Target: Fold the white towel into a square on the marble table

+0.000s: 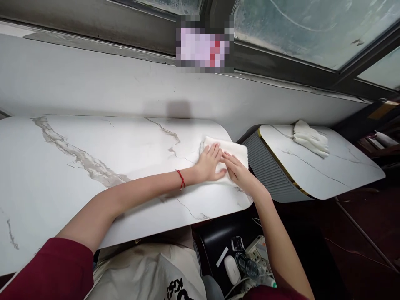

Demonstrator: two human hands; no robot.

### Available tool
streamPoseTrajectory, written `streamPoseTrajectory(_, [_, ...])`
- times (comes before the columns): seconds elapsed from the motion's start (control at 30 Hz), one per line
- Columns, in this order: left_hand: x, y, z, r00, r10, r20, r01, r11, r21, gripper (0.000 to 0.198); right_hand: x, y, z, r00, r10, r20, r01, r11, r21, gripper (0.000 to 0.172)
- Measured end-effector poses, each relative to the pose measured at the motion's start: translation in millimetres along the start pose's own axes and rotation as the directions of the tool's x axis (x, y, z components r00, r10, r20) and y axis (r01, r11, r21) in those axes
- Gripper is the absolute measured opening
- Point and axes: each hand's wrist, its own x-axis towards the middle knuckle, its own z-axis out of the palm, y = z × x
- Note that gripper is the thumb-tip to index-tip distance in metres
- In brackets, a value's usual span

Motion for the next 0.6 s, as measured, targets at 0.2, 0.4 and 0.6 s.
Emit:
streamPoseTrajectory(0.2, [26.0,-54.8,-8.9,0.986,-0.164,0.01,0.164,0.983,-0.077,0.084,81.2,31.3,27.4,1.0,0.022,-0.016,-0.025,0.98,-0.198,0.062])
streamPoseTrajectory(0.4, [41.2,-95.6,-8.7,0.955,-0.295,0.008,0.294,0.951,-0.099,0.085,145.4,39.6,34.5,0.999,-0.044,-0.001,0.042,0.975,-0.217,0.059])
streamPoseTrajectory(0.6, [52.8,-116.0,-6.7,0.928,-0.373,-0.013,0.367,0.92,-0.138,0.082,175.5,39.9,36.2,0.999,-0.019,-0.044,0.013,0.989,-0.149,0.052])
